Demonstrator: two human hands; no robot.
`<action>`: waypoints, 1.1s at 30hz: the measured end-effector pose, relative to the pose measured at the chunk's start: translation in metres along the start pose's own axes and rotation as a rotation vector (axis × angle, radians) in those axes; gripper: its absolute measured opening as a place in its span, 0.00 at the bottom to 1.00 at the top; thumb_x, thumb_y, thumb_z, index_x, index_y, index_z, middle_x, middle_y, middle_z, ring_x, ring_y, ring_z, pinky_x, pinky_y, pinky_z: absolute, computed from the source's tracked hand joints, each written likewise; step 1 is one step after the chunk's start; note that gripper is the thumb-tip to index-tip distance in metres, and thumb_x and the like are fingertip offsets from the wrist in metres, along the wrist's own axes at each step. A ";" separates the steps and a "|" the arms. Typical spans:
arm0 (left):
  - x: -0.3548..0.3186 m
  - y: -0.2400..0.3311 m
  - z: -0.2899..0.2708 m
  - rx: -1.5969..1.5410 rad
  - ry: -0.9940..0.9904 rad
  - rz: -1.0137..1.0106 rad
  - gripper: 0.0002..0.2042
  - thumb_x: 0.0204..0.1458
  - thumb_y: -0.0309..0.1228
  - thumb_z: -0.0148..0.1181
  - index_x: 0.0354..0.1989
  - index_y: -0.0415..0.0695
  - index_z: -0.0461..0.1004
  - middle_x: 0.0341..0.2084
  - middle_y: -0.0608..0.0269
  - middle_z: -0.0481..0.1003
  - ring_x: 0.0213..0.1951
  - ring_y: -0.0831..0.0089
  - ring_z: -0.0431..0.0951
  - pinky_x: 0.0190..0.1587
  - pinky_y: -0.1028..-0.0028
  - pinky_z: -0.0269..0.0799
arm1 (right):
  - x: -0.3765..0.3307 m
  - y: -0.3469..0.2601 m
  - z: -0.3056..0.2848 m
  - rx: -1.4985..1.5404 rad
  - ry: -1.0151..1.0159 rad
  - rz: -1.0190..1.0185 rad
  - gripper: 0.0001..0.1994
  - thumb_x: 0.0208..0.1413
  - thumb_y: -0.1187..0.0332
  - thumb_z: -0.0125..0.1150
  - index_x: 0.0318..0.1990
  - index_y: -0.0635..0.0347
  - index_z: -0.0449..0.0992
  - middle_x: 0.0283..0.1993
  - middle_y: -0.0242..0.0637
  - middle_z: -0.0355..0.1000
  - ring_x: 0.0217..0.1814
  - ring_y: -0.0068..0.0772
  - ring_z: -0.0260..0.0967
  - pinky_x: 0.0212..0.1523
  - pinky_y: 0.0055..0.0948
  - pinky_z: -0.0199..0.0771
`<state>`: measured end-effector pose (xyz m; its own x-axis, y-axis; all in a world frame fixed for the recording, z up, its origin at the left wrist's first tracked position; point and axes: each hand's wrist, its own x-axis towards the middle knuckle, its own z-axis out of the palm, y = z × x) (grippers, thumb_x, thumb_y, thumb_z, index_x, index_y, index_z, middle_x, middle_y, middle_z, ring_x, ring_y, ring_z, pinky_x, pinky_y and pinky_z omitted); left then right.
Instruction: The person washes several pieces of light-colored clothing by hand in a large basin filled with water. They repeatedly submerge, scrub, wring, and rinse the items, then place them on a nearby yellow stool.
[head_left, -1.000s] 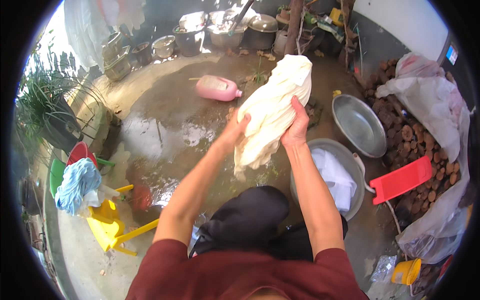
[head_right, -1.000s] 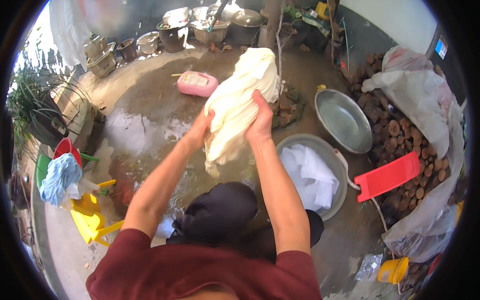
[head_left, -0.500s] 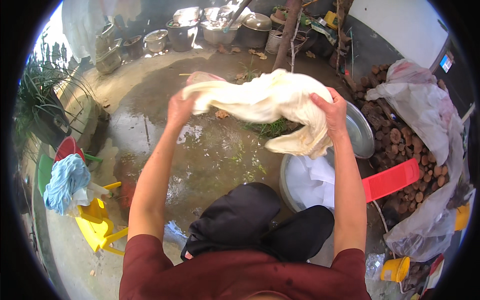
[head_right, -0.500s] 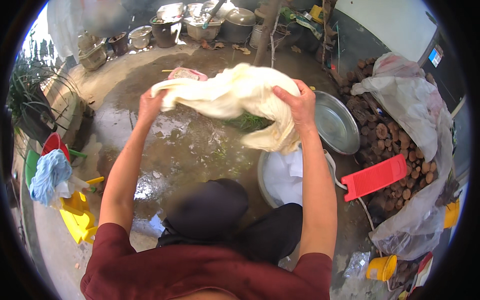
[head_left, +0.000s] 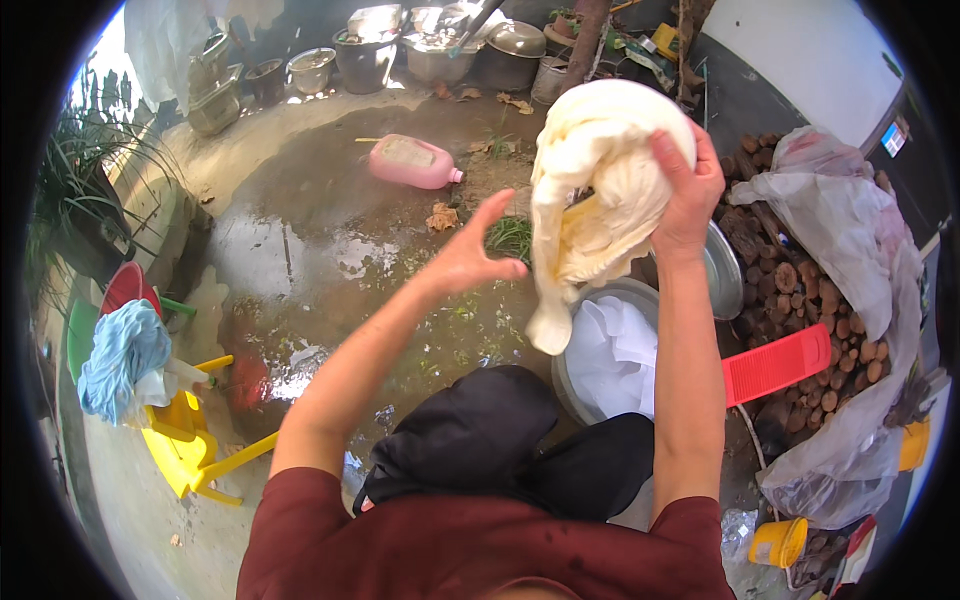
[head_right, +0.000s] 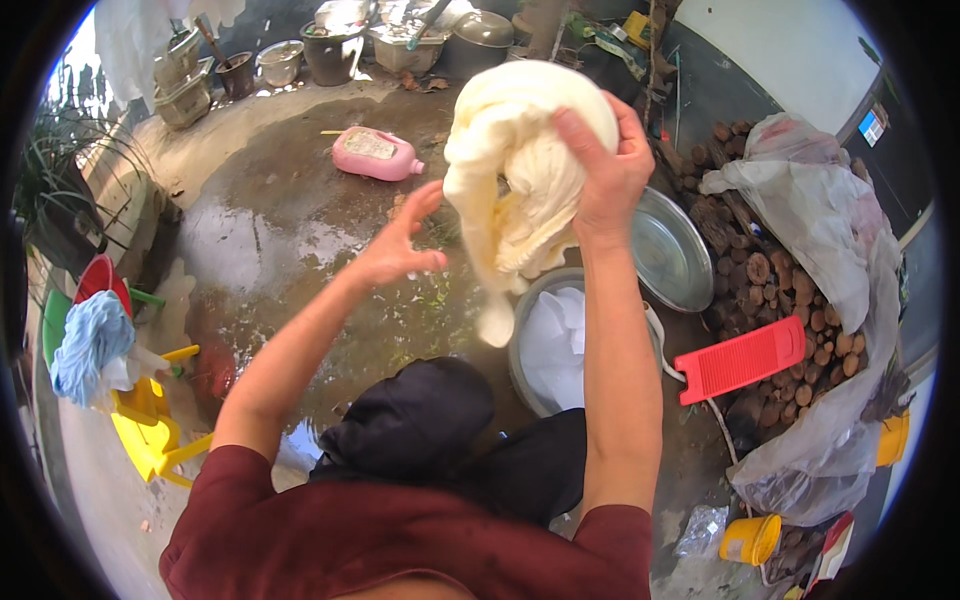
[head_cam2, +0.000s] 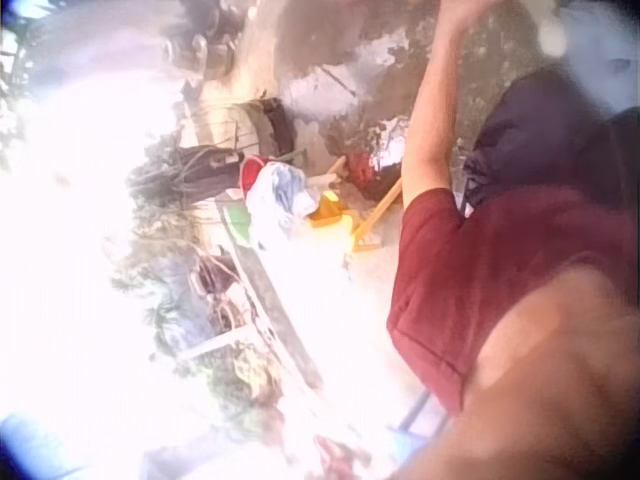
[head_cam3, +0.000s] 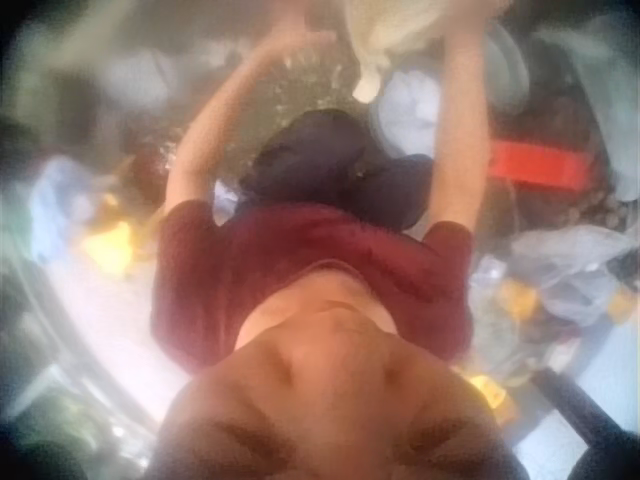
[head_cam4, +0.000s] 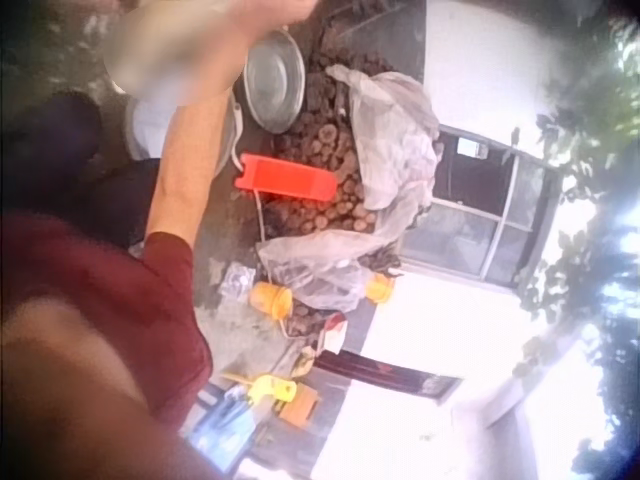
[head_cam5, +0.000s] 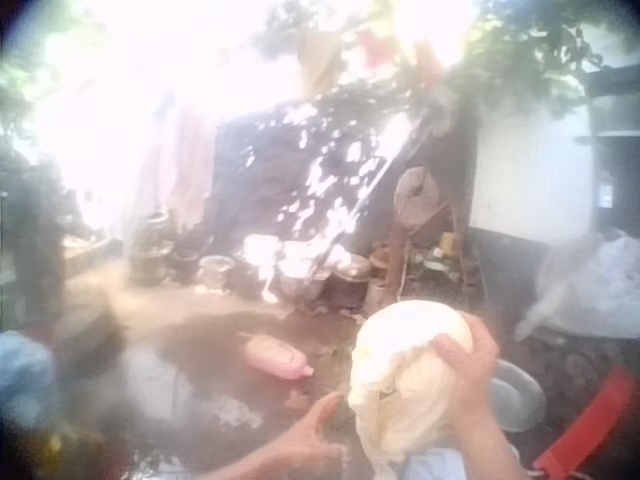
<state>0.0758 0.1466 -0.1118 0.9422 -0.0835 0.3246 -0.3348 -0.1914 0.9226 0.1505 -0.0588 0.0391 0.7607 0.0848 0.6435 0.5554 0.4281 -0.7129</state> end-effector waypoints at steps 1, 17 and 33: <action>0.001 -0.017 0.015 0.025 0.060 0.074 0.58 0.30 0.46 0.76 0.69 0.45 0.42 0.67 0.46 0.49 0.69 0.55 0.46 0.69 0.60 0.43 | 0.003 -0.003 0.004 0.117 -0.014 -0.002 0.20 0.46 0.73 0.70 0.47 0.69 0.71 0.39 0.40 0.74 0.37 0.27 0.74 0.41 0.25 0.76; 0.045 0.028 -0.012 -1.135 0.556 0.284 0.20 0.59 0.43 0.48 0.53 0.42 0.69 0.49 0.58 0.73 0.50 0.65 0.74 0.53 0.63 0.72 | -0.080 0.082 -0.069 0.453 -0.121 0.472 0.38 0.53 0.45 0.57 0.67 0.49 0.51 0.69 0.43 0.50 0.69 0.47 0.50 0.66 0.55 0.52; 0.044 0.114 -0.062 -0.445 0.389 0.207 0.11 0.58 0.26 0.52 0.49 0.43 0.69 0.42 0.60 0.75 0.42 0.72 0.77 0.45 0.72 0.76 | -0.077 0.081 0.058 0.058 -0.342 0.345 0.26 0.37 0.78 0.67 0.49 0.67 0.70 0.46 0.40 0.74 0.46 0.32 0.72 0.49 0.28 0.70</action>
<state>0.0800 0.1818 0.0201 0.8230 0.3029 0.4805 -0.5515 0.2235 0.8037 0.1177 0.0211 -0.0521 0.7376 0.5173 0.4340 0.2634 0.3713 -0.8903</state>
